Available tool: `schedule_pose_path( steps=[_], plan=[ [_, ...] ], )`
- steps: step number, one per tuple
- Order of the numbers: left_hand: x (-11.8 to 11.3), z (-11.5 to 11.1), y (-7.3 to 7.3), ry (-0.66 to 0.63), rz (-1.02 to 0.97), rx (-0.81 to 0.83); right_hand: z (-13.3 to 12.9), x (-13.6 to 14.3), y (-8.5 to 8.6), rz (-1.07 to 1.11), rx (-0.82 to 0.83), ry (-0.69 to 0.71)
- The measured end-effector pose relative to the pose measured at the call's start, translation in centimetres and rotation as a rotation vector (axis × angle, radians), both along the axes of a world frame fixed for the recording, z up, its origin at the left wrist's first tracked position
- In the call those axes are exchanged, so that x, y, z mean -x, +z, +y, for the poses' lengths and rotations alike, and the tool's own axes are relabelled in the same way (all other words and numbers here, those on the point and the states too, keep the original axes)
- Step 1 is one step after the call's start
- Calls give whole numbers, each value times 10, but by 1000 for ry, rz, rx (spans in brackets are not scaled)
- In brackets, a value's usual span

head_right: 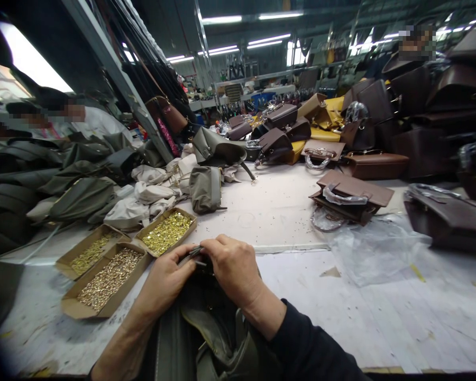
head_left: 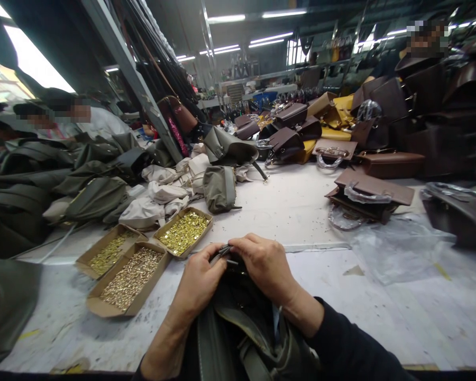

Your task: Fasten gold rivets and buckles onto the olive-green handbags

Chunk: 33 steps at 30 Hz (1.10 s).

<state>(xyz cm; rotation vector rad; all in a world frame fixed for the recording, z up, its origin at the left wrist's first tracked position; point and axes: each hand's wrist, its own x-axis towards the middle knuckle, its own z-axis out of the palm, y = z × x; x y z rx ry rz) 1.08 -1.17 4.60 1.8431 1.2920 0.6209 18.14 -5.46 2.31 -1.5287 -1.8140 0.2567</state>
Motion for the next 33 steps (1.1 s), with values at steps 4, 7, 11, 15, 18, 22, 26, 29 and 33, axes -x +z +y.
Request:
schedule_pose_path(
  steps=[4, 7, 11, 15, 18, 22, 26, 29, 33],
  plan=[
    [0, 1, -1, 28, 32, -2, 3, 4, 1, 18, 15, -18],
    [1, 0, -2, 50, 40, 21, 7, 4, 4, 68, 47, -18],
    [3, 2, -6, 63, 10, 78, 15, 2, 4, 171, 122, 7],
    [2, 6, -13, 89, -20, 117, 21, 1, 0, 246, 163, 18],
    [0, 8, -16, 114, -40, 132, 23, -1, -3, 275, 182, 35],
    [0, 11, -16, 117, -127, 228, 24, -11, -6, 285, 188, 165],
    [0, 15, -16, 120, -212, 346, 26, -19, -8, 375, 266, 219],
    [0, 16, -18, 134, -247, 387, 31, -19, -14, 454, 309, 213],
    [0, 17, -18, 116, -254, 394, 40, -15, -25, 647, 376, 248]
  ],
)
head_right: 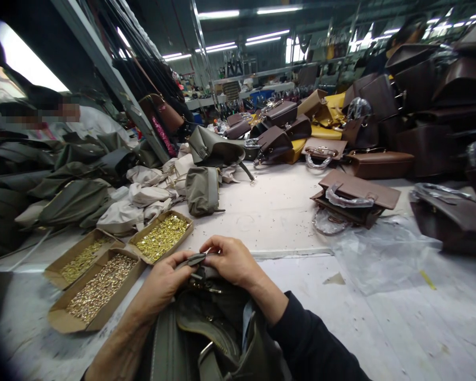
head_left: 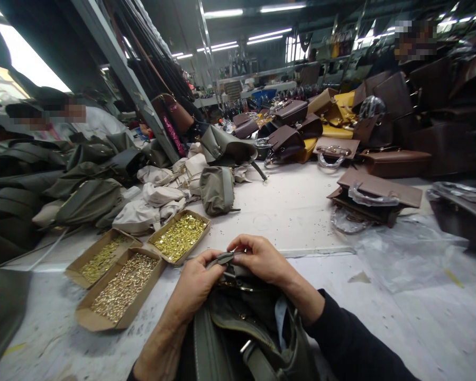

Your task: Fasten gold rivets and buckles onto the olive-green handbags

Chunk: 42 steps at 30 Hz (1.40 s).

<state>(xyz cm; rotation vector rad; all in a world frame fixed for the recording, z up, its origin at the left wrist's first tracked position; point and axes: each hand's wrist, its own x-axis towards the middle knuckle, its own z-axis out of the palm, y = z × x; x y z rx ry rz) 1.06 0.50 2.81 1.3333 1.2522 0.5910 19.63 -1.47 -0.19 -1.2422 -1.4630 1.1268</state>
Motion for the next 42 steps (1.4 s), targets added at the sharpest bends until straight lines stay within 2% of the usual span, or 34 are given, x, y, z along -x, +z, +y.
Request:
schedule_pose_path(
  steps=[4, 7, 10, 14, 18, 21, 24, 30, 33, 35, 37, 42],
  plan=[
    [1, 0, 2, -4, 2, -8, 6, 3, -8, 162, 64, 24],
    [3, 2, -1, 10, -68, 68, 10, 2, -13, 324, 180, 86],
    [5, 7, -10, 35, -146, 167, 14, -1, -19, 521, 310, 147],
    [8, 13, -23, 50, -261, 292, 19, -1, -29, 727, 402, 147],
    [10, 15, -35, 42, -402, 409, 21, 3, -34, 788, 414, 129],
    [10, 15, -41, 55, -492, 459, 21, 5, -34, 732, 396, 101],
    [9, 16, -43, 74, -532, 470, 18, 2, -32, 555, 320, 69],
    [6, 17, -36, 84, -538, 449, -3, 2, -8, -203, -178, -116],
    [5, 16, -34, 95, -546, 441, -18, 7, 4, -503, -265, -124],
    [4, 15, -32, 109, -540, 430, -25, 7, 8, -575, -283, -95],
    [3, 13, -30, 117, -526, 416, -28, 5, 9, -557, -274, -70],
    [0, 6, -22, 105, -492, 399, -24, -2, 16, -421, -104, -48]
  ],
)
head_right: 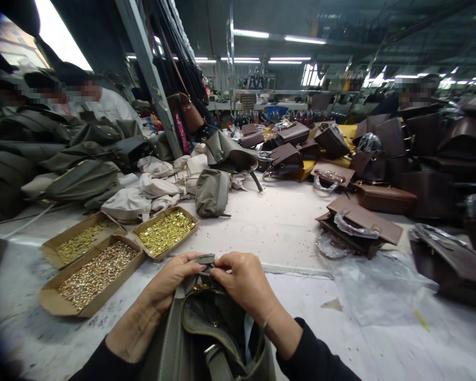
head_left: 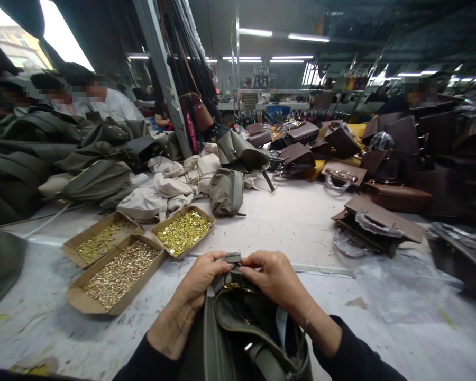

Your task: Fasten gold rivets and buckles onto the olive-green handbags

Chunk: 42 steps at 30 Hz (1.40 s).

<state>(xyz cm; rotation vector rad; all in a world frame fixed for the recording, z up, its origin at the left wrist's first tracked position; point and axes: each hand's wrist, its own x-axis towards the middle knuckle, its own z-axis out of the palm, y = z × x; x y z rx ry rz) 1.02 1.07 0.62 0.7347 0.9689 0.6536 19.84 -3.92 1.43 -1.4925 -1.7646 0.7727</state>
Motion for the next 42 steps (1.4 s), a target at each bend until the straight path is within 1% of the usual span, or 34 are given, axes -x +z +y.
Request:
schedule_pose_path(
  steps=[2, 4, 7, 11, 14, 16, 19, 22, 25, 28, 31, 34, 36, 38, 40, 42],
  plan=[
    [-1, -5, 4, 14, 40, -28, 2, 0, 6, 21, 86, -4],
    [-1, -9, 9, 30, 109, -97, 2, 2, 12, 19, 150, -25],
    [-3, -15, 17, 30, 238, -251, 2, 5, 17, -23, 163, -36],
    [-4, -18, 21, -5, 367, -383, 3, 7, 20, -108, 124, -9],
    [-3, -17, 20, -59, 403, -430, 4, 5, 19, -174, 104, 43],
    [-2, -16, 18, -77, 412, -440, 4, 6, 18, -237, 45, 70],
    [-2, -15, 18, -53, 435, -441, 2, 9, 15, -364, -80, 87],
    [-3, -15, 20, -23, 444, -435, -1, 14, 8, -434, -161, 54],
    [-4, -15, 21, -17, 418, -418, -4, 16, -1, -381, -205, -12],
    [-4, -16, 18, -17, 393, -414, -7, 18, -10, -256, -209, -87],
    [-6, -16, 14, -26, 410, -419, -8, 20, -18, -137, -208, -164],
    [-9, -16, 12, -25, 527, -510, -8, 22, -23, -60, -229, -203],
    [-12, -16, 13, -16, 644, -609, -8, 22, -25, -27, -241, -198],
    [-14, -18, 16, -14, 718, -691, -8, 21, -24, 19, -228, -186],
    [-14, -22, 20, -13, 726, -740, -8, 18, -22, 74, -229, -183],
    [-12, -27, 23, -4, 714, -773, -10, 14, -19, 126, -276, -185]
  ],
)
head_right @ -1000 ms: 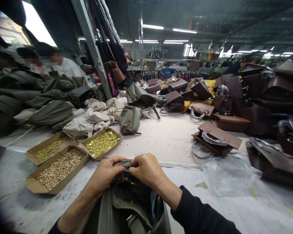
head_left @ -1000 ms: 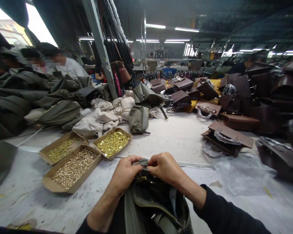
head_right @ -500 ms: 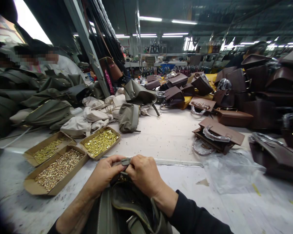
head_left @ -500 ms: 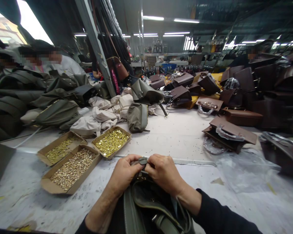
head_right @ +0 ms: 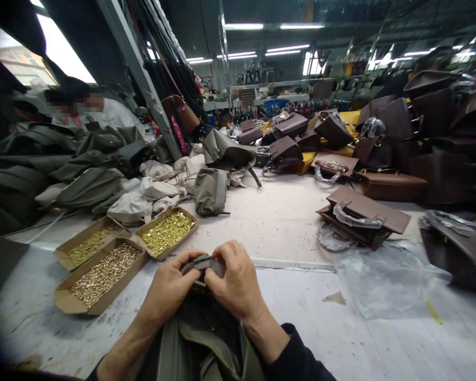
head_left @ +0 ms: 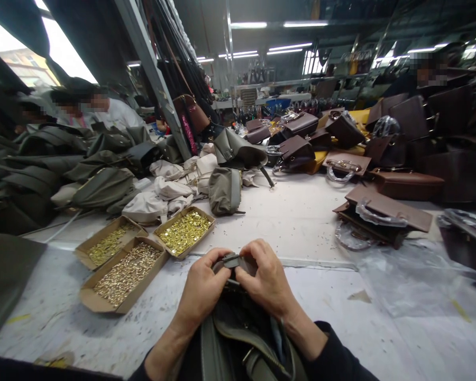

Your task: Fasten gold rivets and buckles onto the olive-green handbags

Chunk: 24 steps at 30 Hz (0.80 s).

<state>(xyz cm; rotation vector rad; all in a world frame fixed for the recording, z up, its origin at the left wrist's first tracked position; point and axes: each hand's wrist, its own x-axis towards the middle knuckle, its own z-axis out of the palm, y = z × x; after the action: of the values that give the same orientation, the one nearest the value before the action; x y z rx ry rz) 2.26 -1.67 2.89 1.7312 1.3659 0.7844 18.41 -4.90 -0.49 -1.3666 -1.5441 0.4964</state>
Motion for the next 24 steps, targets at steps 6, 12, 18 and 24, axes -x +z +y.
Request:
schedule_pose_path(
  steps=[6, 12, 18, 24],
  plan=[
    [12, -18, 7, -109, 81, -144, -4, -12, -4, 201, 45, 257],
    [18, -27, 13, -126, 211, -179, -8, -15, -8, 251, -45, 272],
    [22, -32, -6, -82, 94, -324, -13, -9, -7, 154, -172, 267],
    [21, -39, -32, -27, 44, -652, -15, -7, -8, 168, -159, 339]
  ],
)
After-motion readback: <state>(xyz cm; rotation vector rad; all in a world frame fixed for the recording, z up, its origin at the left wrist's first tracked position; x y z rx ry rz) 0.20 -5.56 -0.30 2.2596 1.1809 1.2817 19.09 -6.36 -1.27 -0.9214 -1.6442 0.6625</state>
